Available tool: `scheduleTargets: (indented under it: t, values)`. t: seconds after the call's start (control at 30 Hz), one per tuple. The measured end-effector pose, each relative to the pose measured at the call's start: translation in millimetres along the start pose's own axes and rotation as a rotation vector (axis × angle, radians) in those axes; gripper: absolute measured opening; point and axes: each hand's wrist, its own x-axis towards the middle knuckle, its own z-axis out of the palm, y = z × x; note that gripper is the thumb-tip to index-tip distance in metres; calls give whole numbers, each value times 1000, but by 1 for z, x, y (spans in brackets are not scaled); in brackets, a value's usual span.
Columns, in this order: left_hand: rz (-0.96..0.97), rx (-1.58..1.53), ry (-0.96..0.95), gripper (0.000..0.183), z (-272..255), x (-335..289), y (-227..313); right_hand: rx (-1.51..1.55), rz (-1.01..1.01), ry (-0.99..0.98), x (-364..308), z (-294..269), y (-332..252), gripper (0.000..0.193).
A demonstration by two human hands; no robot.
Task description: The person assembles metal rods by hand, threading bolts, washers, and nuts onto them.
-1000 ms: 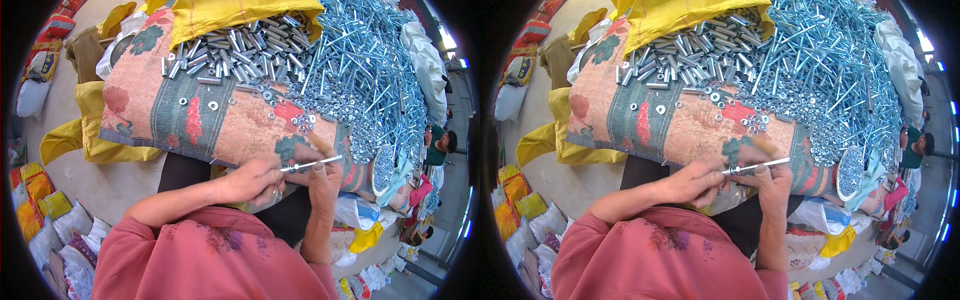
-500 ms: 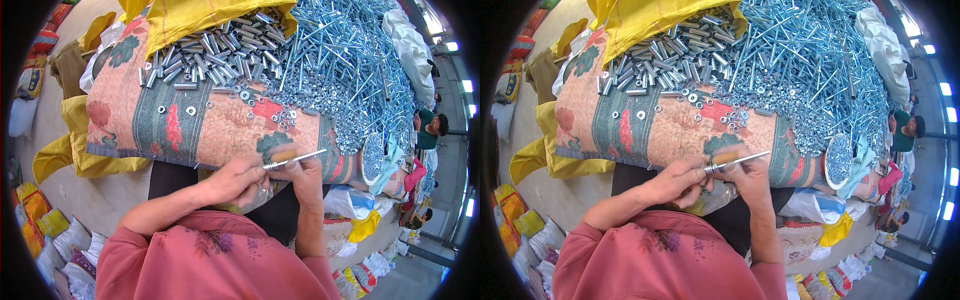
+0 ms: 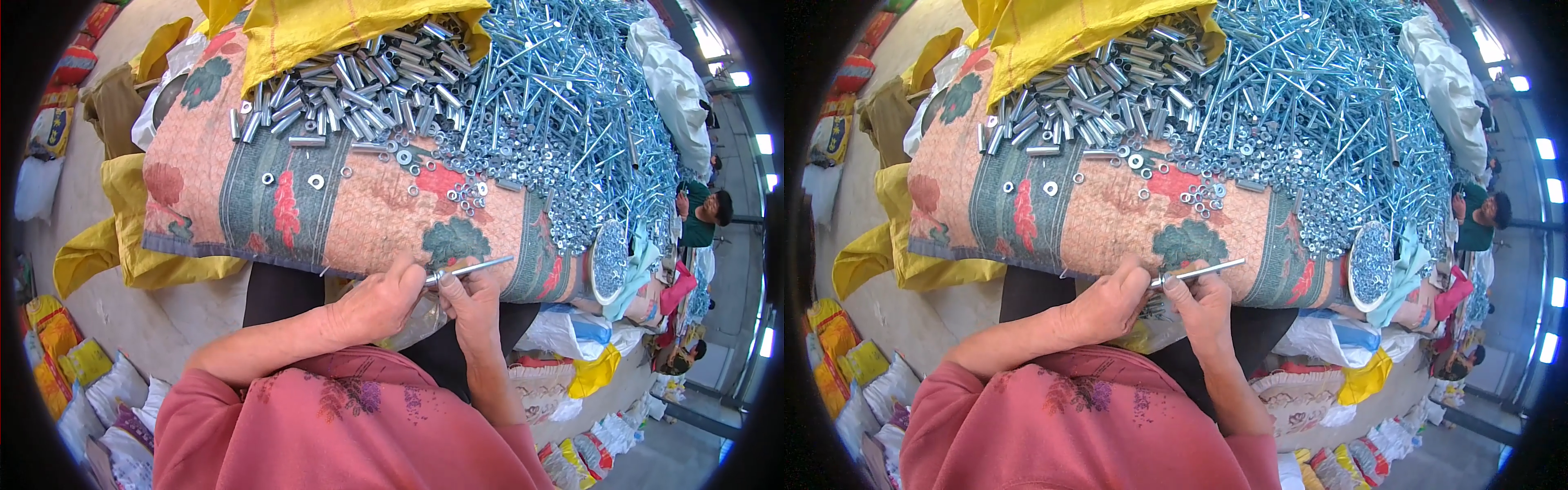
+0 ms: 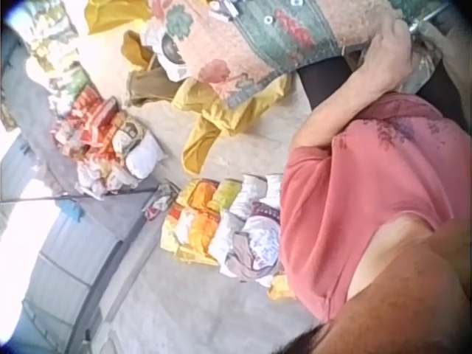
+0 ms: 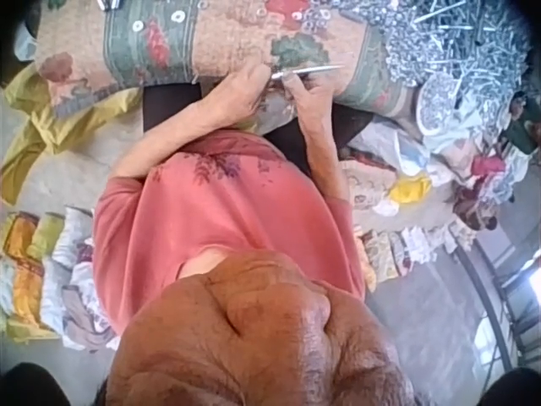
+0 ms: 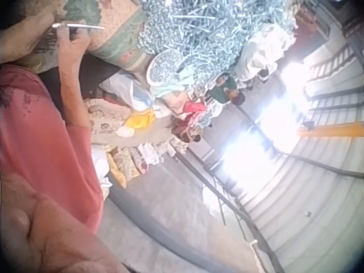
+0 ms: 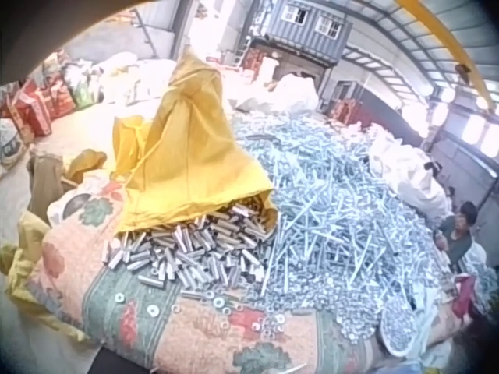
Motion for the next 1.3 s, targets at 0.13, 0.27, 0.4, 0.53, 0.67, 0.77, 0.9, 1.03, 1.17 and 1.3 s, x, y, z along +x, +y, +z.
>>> scheduleTargets:
  t: [0.13, 0.27, 0.4, 0.53, 0.67, 0.77, 0.9, 1.03, 1.17, 1.3]
  values:
    - [-53, -202, -113, 15, 7, -13, -3, 22, 75, -21, -12, 2, -2, 13]
    - [-94, -77, -57, 17, 17, -15, -2, 14, 65, 59, -13, 2, 12, 11]
    - [-135, -99, -146, 13, -4, -10, -12, -132, 147, -2, -14, -14, 12, 16]
    - [-171, -85, -310, 12, -43, -3, -10, -200, 41, 163, -17, -47, 2, 25]
    - [-135, 141, -456, 14, -21, -12, -11, -297, -149, 345, -4, -57, -16, 25]
    - [-90, 99, -499, 21, -4, -16, -9, -404, -269, 410, 10, -52, -34, 23]
    - [16, 81, -220, 37, -29, 2, 19, -487, -449, 480, 59, -58, -56, 20]
    - [177, 436, 456, 25, -93, 35, 5, -990, -735, 637, 130, -77, -77, 26]
    - [-17, 724, 530, 16, -140, 52, -16, -1332, -638, 770, 173, -79, -87, 34]
    - [-116, 873, 385, 16, -137, 50, -33, -1401, -600, 813, 181, -72, -84, 36]
